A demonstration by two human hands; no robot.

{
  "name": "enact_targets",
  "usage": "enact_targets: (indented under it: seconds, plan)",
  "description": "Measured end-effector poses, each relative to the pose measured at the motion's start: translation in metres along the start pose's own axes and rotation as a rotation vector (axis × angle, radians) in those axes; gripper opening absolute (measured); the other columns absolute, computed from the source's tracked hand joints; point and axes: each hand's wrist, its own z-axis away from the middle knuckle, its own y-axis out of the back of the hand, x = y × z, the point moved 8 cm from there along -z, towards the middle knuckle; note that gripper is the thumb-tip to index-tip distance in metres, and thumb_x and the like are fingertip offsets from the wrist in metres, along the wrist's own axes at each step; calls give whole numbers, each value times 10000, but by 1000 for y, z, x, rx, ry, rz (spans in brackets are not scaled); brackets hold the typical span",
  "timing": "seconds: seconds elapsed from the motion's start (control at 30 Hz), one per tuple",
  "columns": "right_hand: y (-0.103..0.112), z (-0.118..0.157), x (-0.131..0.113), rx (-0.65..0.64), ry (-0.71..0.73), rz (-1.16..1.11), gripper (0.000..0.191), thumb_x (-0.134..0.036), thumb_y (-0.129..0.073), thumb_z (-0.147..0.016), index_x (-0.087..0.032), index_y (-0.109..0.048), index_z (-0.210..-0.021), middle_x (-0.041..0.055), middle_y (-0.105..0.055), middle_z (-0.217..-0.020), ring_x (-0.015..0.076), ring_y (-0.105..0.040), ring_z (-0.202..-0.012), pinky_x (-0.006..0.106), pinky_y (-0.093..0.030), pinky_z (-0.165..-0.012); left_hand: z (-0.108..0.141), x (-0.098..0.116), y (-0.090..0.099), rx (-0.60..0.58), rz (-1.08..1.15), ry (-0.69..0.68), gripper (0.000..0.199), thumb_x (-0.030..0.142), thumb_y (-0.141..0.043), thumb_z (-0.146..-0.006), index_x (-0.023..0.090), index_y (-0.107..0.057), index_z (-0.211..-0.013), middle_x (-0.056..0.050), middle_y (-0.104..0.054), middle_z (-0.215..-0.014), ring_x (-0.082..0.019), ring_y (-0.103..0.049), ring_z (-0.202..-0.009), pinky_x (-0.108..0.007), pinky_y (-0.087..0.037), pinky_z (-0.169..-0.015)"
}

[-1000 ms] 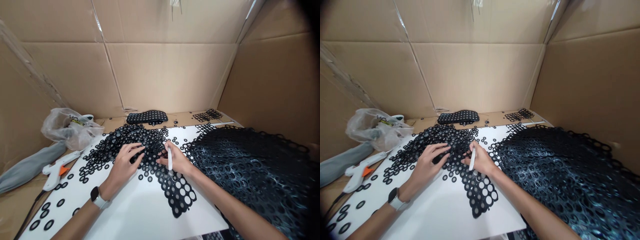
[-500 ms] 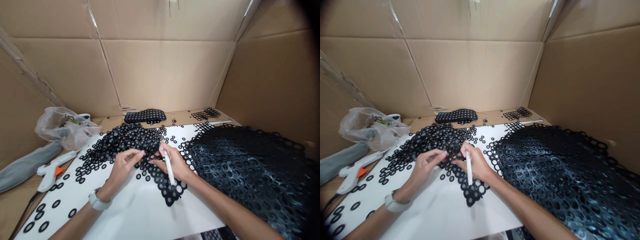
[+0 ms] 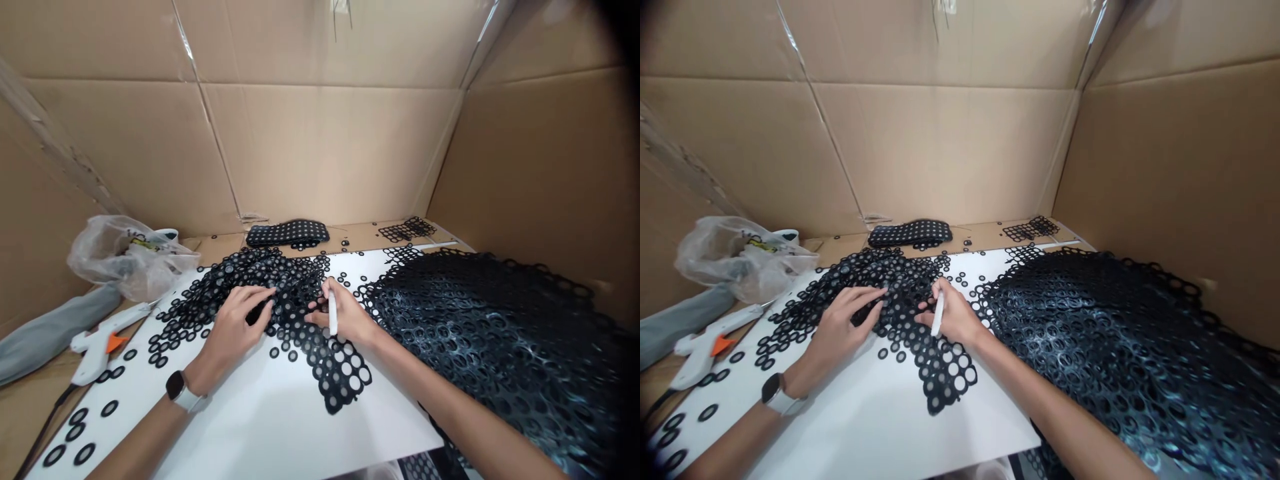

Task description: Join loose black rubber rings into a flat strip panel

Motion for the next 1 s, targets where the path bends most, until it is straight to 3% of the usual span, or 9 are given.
enact_targets:
  seconds: [0.13,0.23,0.43,0.57,0.67,0.77,0.93,1.0]
  plan:
    - [-9,0,-1,-5,17,-101,716,-507,-1044,-698,-306,-404,-947,-31,-673,-908,277,-800,-979,310,-596,-658,5,28,-7,-15,73,-109,288,274,-795,-1068,300,-841,-1351,-68,-842,-1182,-243,-787,-1078,-398,-644,-1010]
    - [-12,1,-2,-2,42,-138,739,-565,-1062,-681,-302,-421,-937,-46,-640,-910,276,-802,-1000,362,-640,-763,8,36,-15,-47,129,-118,265,265,-798,-1071,302,-854,-1327,-56,-860,-1204,-224,-817,-1066,-345,-669,-966]
    - [-14,5,-3,49,94,-79,665,-485,-1071,-725,-298,-464,-922,-50,-579,-889,259,-754,-952,376,-610,-794,5,31,-22,-36,162,31,158,229,-740,-1092,258,-894,-1099,-14,-900,-1036,-188,-860,-904,-259,-679,-812]
    - [-17,7,-6,19,68,-65,626,-504,-1016,-788,-302,-441,-931,-37,-608,-920,305,-796,-1033,406,-621,-822,0,10,-11,18,142,152,221,287,-681,-1124,208,-827,-980,-19,-868,-896,-186,-835,-769,-257,-654,-694]
    - [-11,6,-4,10,27,-59,629,-476,-1010,-776,-305,-428,-945,-42,-602,-911,310,-798,-1050,390,-609,-799,-2,-12,4,75,100,205,228,300,-638,-1138,202,-824,-1052,-47,-864,-974,-204,-832,-849,-295,-653,-759]
    - [-5,2,3,6,-20,-38,635,-437,-1004,-761,-309,-412,-954,-41,-622,-914,301,-785,-1064,359,-591,-764,-4,-18,6,28,69,166,179,293,-704,-1083,242,-874,-1061,-57,-860,-1071,-230,-810,-968,-342,-637,-858]
    - [-1,0,17,-19,-92,26,699,-272,-1041,-644,-307,-435,-991,-32,-714,-996,230,-733,-885,297,-536,-659,0,6,-4,-43,70,32,205,255,-681,-1090,272,-880,-1135,-77,-830,-1125,-251,-759,-1080,-427,-603,-1028]
    - [-3,1,21,-22,-109,17,690,-255,-1029,-649,-303,-434,-994,-48,-710,-947,209,-719,-823,281,-515,-643,4,18,-10,-70,86,-17,169,262,-713,-1093,265,-861,-1175,-83,-827,-1144,-250,-761,-1096,-427,-616,-1028]
